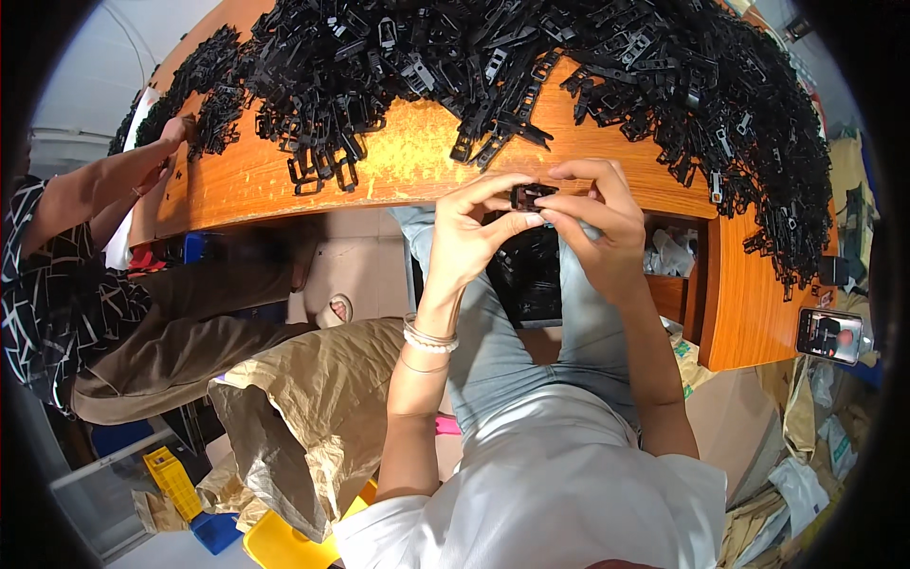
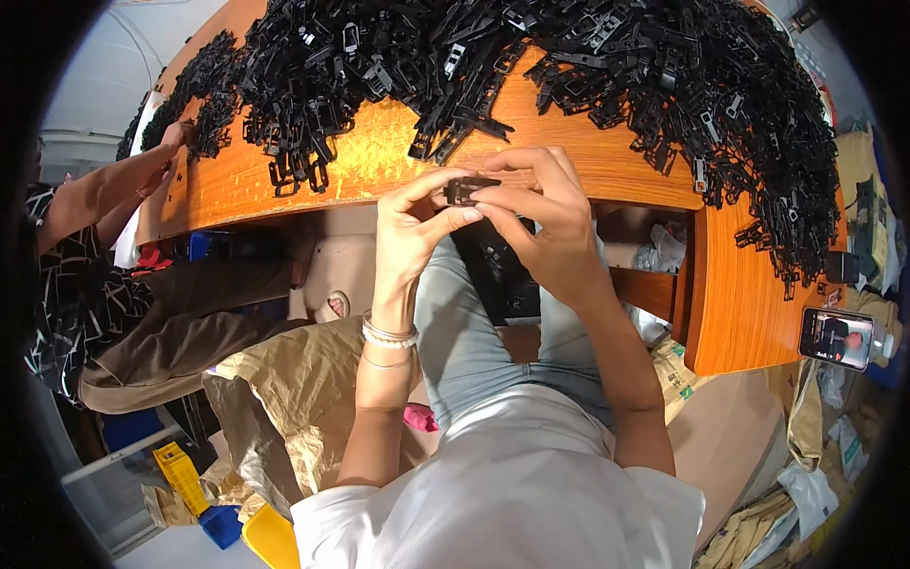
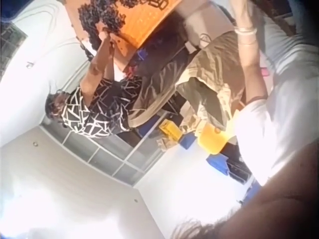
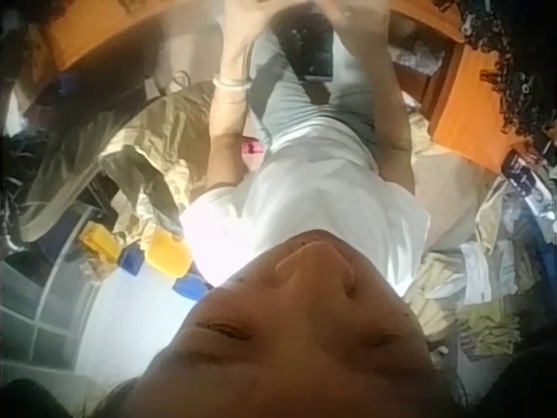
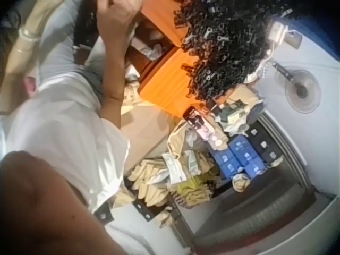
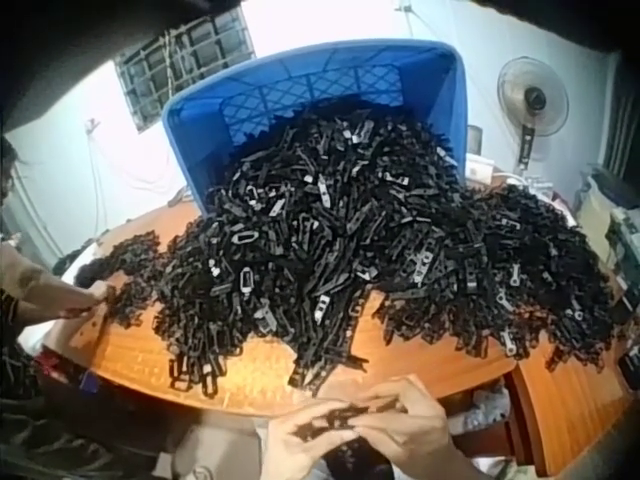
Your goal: Assembling small black plastic components by hand on a workbench.
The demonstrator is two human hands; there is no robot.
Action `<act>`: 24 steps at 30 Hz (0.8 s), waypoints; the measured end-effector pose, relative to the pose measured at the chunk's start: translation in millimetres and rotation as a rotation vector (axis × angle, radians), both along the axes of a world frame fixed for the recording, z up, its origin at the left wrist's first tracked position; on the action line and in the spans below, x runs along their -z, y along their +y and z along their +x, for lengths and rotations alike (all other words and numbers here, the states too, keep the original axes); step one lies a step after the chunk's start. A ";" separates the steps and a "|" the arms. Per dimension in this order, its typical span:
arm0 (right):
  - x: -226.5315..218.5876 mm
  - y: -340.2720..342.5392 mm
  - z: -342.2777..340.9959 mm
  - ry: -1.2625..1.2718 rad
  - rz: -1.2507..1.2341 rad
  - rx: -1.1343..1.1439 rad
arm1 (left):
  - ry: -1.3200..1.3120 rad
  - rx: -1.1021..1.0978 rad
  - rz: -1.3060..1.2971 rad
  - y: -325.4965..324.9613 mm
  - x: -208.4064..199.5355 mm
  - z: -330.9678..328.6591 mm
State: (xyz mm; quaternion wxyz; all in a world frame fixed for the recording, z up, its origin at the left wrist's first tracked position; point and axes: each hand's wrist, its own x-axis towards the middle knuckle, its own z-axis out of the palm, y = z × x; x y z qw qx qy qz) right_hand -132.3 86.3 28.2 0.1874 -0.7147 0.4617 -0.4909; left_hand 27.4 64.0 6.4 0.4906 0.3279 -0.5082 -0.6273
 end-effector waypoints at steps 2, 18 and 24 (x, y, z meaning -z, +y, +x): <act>2.6 0.1 -1.2 -0.023 0.007 -0.023 | -0.158 -0.004 -0.107 0.8 0.9 -0.4; 22.7 17.7 -22.3 -0.350 0.057 0.235 | -1.015 -0.442 -0.732 -54.5 -0.4 -18.4; 34.7 7.7 -25.0 -0.591 0.099 0.172 | -1.202 -0.290 -0.830 -75.1 0.3 -13.4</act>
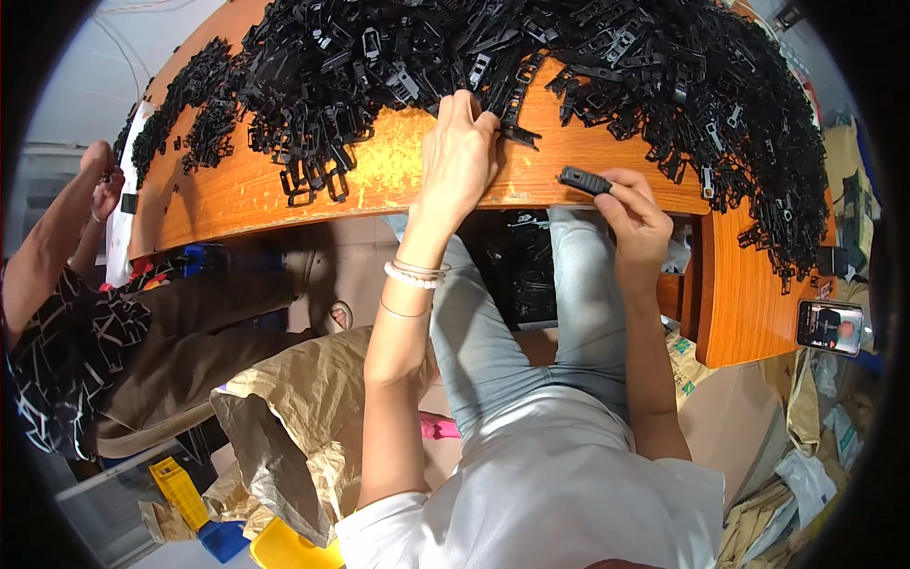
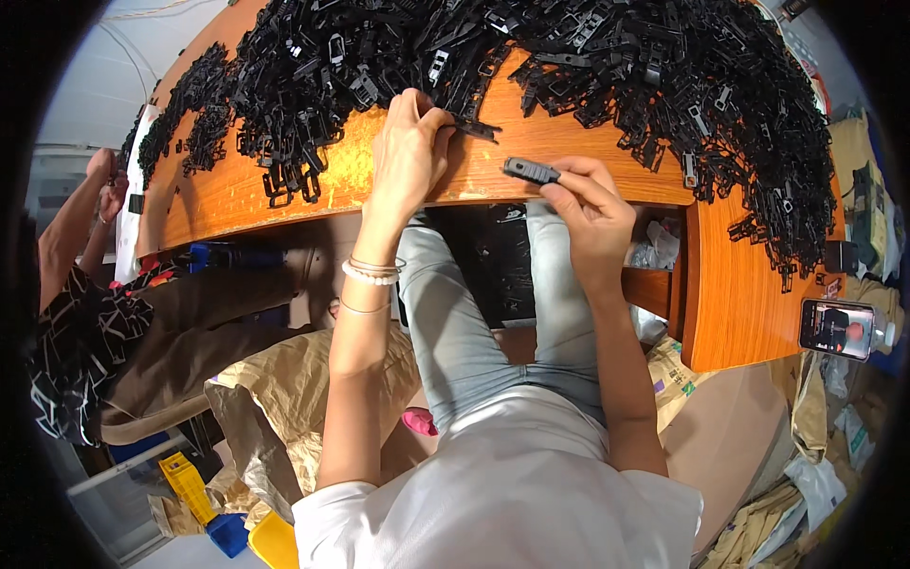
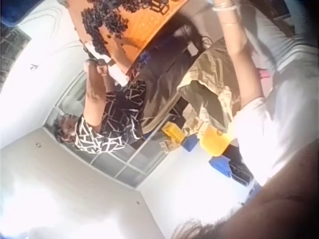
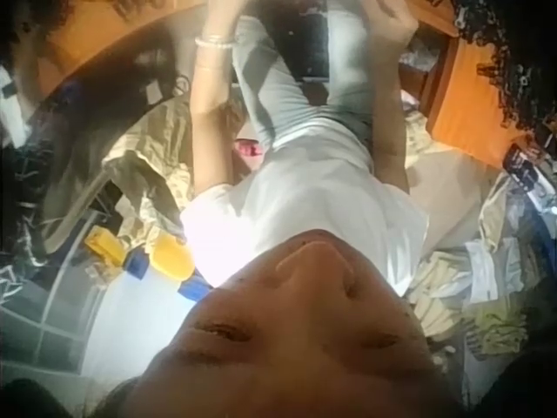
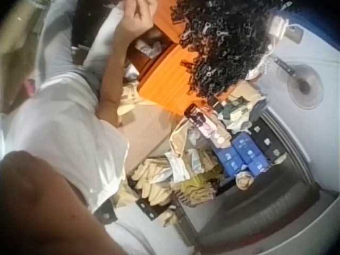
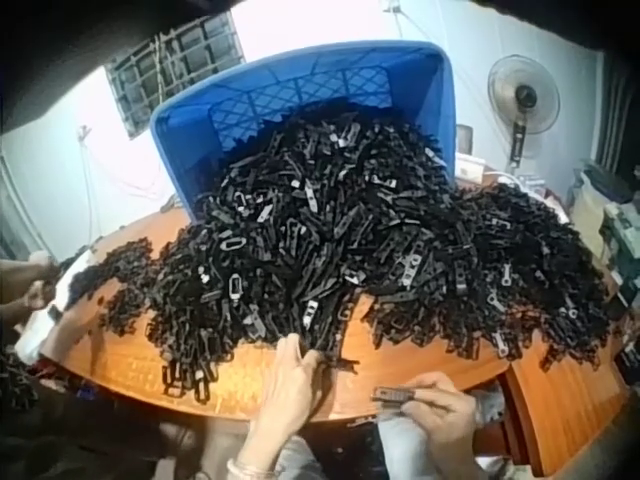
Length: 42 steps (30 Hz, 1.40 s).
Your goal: Assembling small black plastic components by hand on a workbench.
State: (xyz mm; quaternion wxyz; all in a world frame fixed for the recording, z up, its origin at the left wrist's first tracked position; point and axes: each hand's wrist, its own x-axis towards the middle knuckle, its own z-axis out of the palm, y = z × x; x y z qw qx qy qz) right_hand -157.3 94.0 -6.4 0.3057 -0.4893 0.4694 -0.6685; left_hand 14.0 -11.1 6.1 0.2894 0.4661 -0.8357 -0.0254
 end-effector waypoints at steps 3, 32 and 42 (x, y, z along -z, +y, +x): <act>3.9 -0.7 -1.2 -0.073 0.094 -0.033 | 0.129 0.127 -0.159 3.2 -7.7 1.1; -7.5 -2.2 7.8 -0.349 0.395 -0.148 | 1.057 0.348 0.965 53.2 2.5 -25.1; -16.5 -1.9 4.0 -0.236 0.299 -0.175 | 1.196 0.477 1.159 47.5 7.5 -30.0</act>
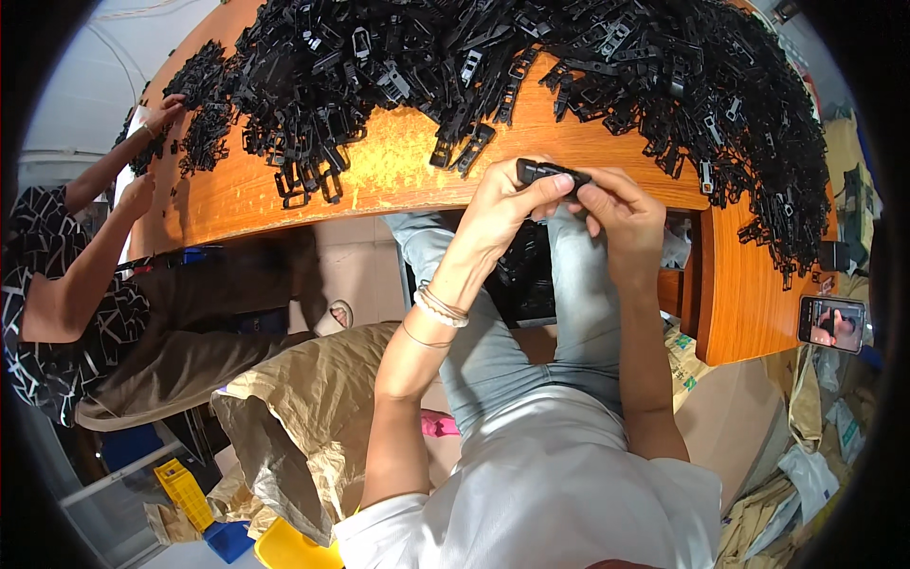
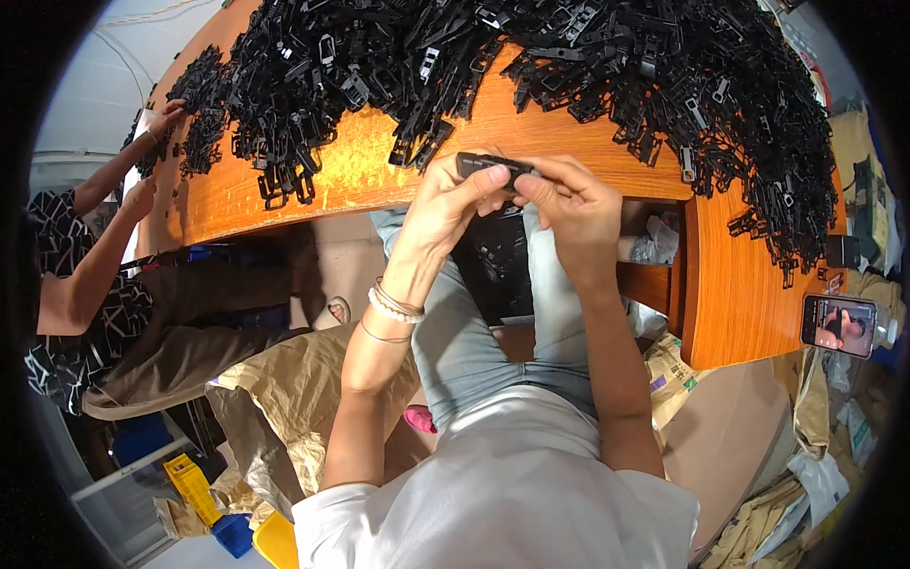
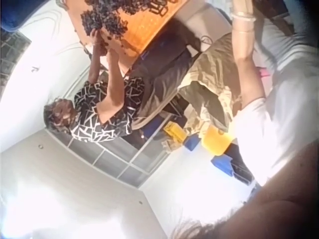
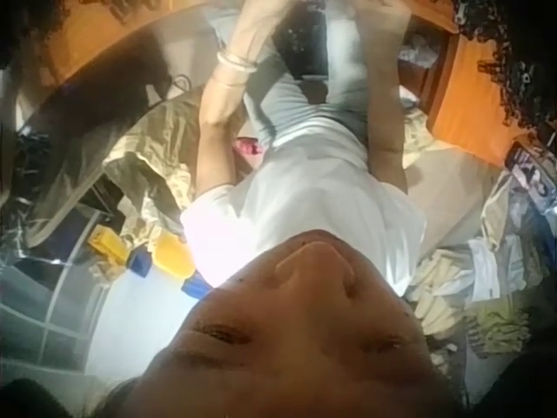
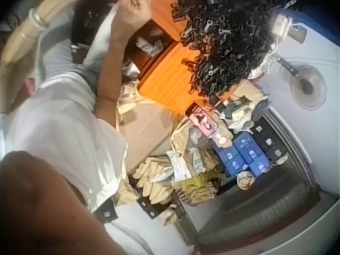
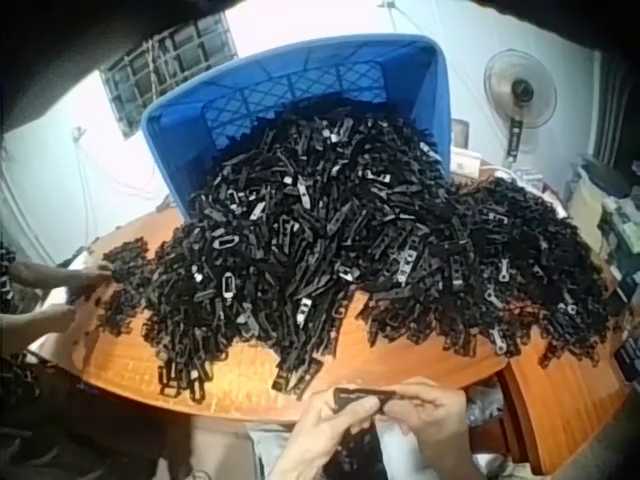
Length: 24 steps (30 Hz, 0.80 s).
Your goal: Assembling small black plastic components by hand on a workbench.
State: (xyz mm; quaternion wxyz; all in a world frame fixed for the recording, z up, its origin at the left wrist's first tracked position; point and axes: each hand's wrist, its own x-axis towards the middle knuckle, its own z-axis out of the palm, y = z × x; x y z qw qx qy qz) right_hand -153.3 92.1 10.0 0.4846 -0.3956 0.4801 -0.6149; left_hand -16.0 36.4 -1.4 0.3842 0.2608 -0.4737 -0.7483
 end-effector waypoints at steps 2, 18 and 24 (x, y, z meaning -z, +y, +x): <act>-4.6 -4.1 -5.7 -0.046 -0.007 -0.044 | 0.024 -0.004 0.000 -0.4 -3.6 -2.7; 1.9 0.3 0.2 0.033 -0.075 -0.086 | -0.070 -0.084 0.046 4.4 -10.8 -0.2; 24.1 -6.1 -1.4 -0.071 0.069 0.086 | -0.654 -0.231 -0.508 -28.4 -10.4 -8.3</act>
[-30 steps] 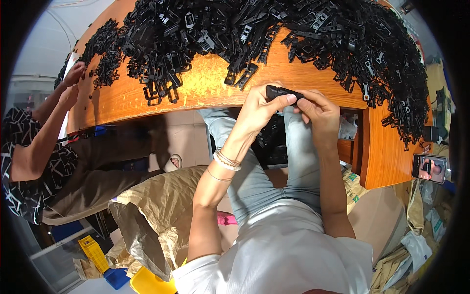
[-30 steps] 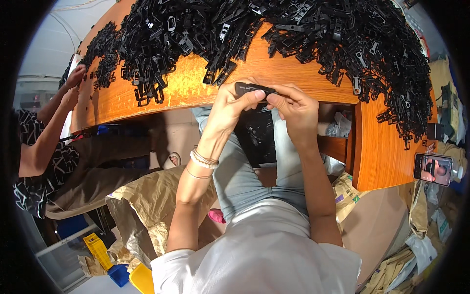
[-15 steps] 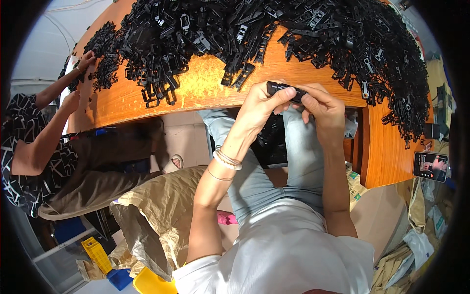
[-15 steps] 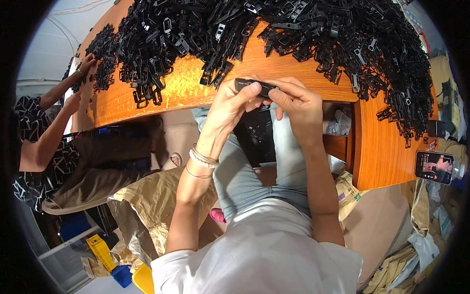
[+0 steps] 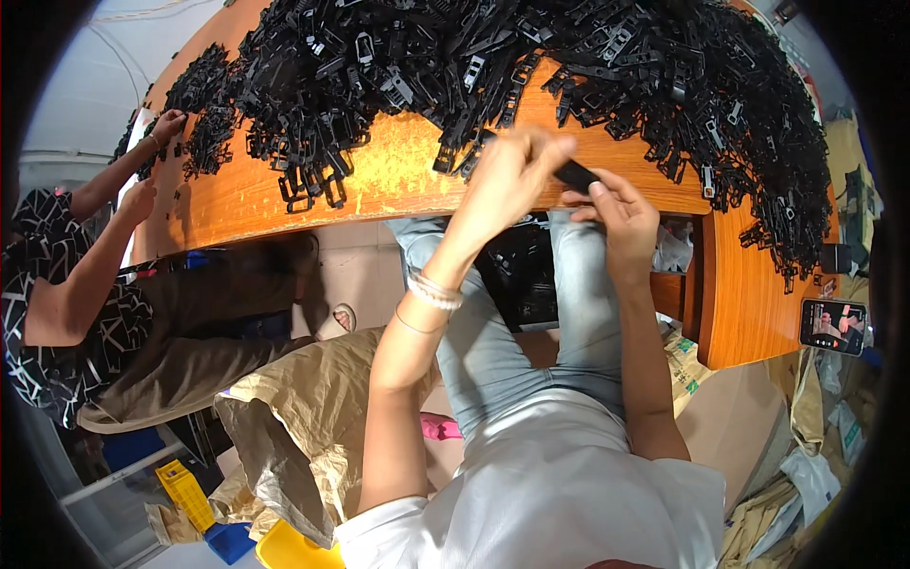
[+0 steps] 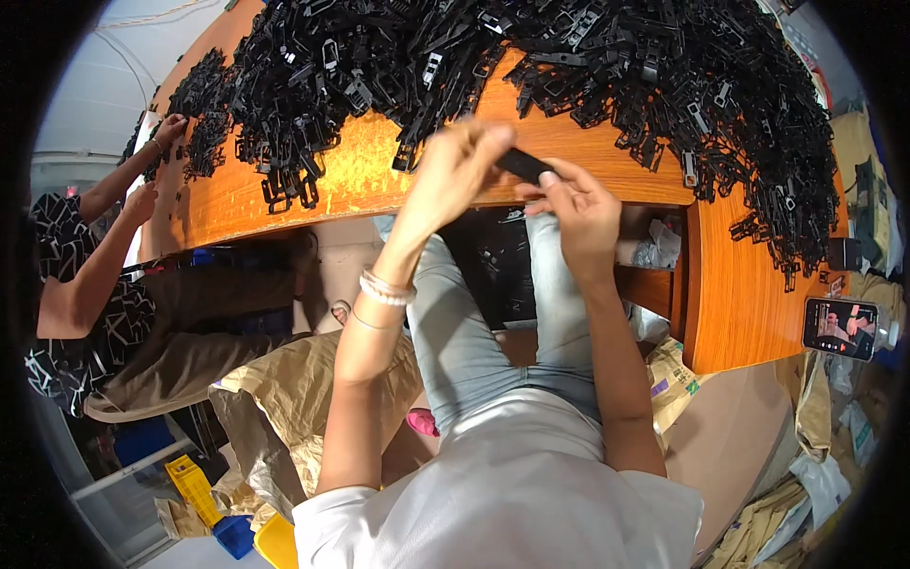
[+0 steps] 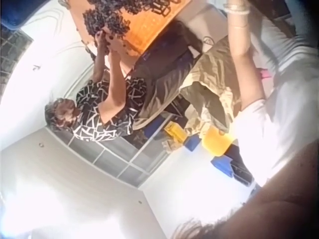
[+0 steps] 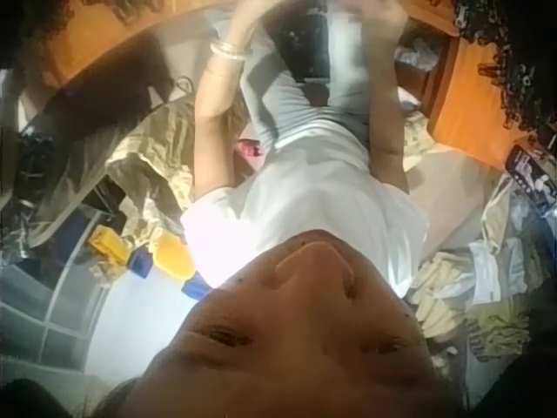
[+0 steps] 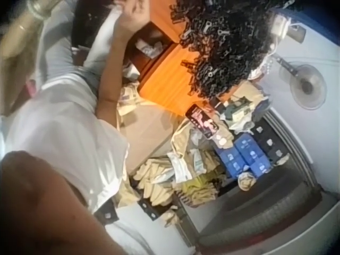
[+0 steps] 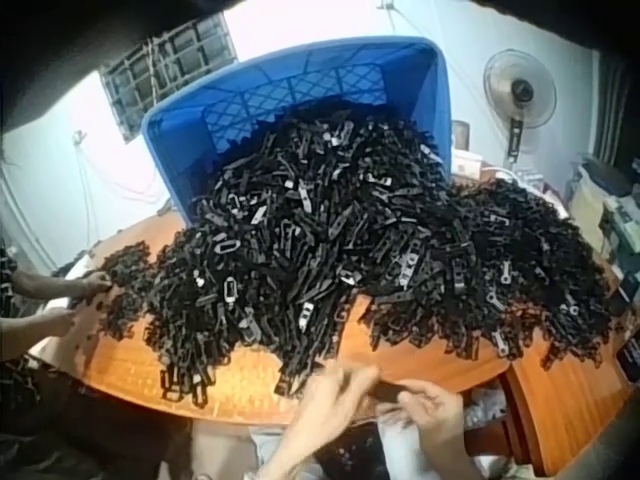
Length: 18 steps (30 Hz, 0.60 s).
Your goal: Assembling small black plastic components by hand on a workbench.
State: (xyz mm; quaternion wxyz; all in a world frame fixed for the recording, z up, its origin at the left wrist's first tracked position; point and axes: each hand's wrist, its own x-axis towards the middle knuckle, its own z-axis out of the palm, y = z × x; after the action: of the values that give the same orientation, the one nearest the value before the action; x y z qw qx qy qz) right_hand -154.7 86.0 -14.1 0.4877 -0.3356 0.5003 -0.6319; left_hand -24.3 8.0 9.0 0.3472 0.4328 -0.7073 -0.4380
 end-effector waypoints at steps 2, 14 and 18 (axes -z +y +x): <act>5.7 -3.7 -9.4 0.050 -0.034 0.030 | -0.154 -0.227 -0.523 -28.8 -9.5 -4.0; 6.1 -9.1 -12.3 0.061 0.021 0.055 | -0.472 -0.469 -0.794 -90.7 1.2 -23.9; 2.9 -8.0 -14.7 0.054 0.010 0.051 | 0.299 -0.416 -0.187 -69.3 -11.7 -8.3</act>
State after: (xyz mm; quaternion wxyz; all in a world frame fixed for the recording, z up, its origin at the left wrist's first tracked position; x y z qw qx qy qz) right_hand -169.4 78.0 -17.0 0.4593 -0.3374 0.5249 -0.6323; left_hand -32.7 -61.3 20.7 0.5688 0.4652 -0.5813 -0.3494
